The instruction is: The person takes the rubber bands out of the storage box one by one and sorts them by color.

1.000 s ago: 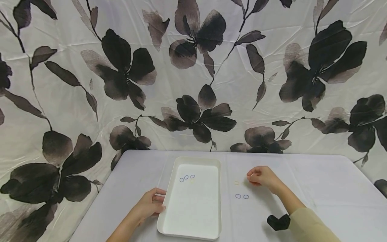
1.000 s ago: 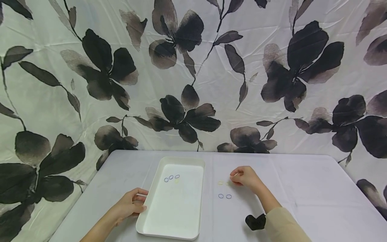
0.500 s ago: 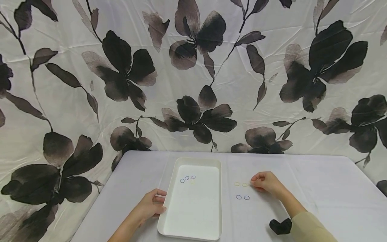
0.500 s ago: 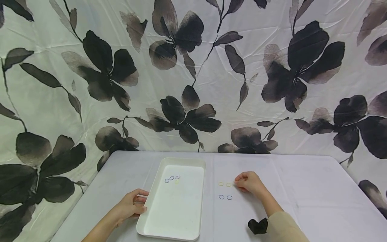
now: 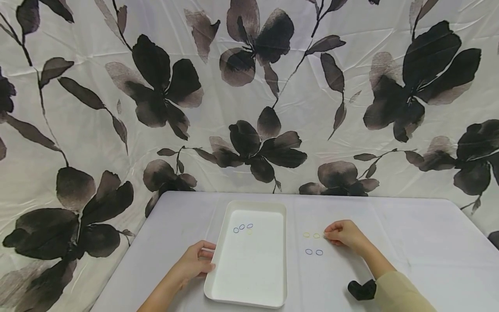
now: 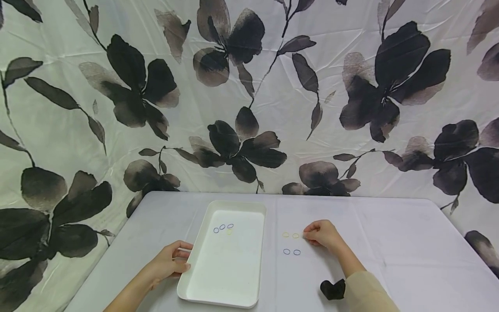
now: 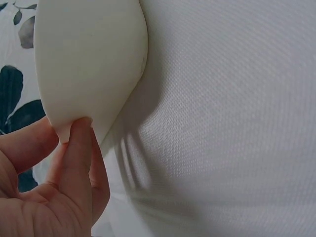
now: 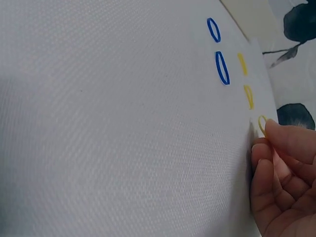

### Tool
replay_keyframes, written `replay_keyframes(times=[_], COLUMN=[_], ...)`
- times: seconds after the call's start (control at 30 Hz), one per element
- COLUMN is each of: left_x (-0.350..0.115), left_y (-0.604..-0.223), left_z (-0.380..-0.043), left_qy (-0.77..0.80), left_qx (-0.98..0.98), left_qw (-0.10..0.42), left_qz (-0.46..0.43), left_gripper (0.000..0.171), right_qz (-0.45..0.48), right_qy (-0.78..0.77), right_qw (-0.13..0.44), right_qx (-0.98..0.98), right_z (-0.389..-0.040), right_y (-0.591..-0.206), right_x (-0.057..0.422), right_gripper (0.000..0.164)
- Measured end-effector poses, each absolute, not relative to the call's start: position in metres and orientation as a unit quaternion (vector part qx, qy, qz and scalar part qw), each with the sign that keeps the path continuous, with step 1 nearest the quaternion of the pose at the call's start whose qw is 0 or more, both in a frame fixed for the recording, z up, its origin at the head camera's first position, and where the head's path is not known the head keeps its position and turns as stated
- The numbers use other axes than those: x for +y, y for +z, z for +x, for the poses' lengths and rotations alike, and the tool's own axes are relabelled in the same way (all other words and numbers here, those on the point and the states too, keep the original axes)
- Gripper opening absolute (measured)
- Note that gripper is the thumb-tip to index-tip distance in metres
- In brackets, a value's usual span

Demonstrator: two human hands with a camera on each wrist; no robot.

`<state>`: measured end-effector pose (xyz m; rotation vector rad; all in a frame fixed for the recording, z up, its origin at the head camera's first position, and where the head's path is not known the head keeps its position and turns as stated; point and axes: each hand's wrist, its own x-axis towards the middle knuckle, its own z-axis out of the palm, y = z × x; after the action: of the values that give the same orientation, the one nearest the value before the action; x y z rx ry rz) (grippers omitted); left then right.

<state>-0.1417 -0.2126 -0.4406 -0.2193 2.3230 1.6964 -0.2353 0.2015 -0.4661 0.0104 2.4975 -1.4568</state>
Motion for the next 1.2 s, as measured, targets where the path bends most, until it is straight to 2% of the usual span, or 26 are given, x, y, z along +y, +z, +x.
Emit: replay_keyframes(times=[0.77, 1.2], left_x=[-0.213, -0.212], left_y=[-0.440, -0.439], left_z=[-0.141, -0.140], left_qy=[0.578, 0.573], left_qx=[0.803, 0.807], left_qw=[0.121, 0.123], left_qz=[-0.072, -0.074], left_gripper=[0.050, 0.050], right_qz=[-0.019, -0.056], right_qy=[-0.481, -0.491], right_qw=[0.127, 0.128], right_qx=[0.867, 0.860], right_z=[-0.238, -0.256], right_y=[-0.448, -0.419], right_x=[0.207, 0.177], right_gripper=[0.014, 0.021])
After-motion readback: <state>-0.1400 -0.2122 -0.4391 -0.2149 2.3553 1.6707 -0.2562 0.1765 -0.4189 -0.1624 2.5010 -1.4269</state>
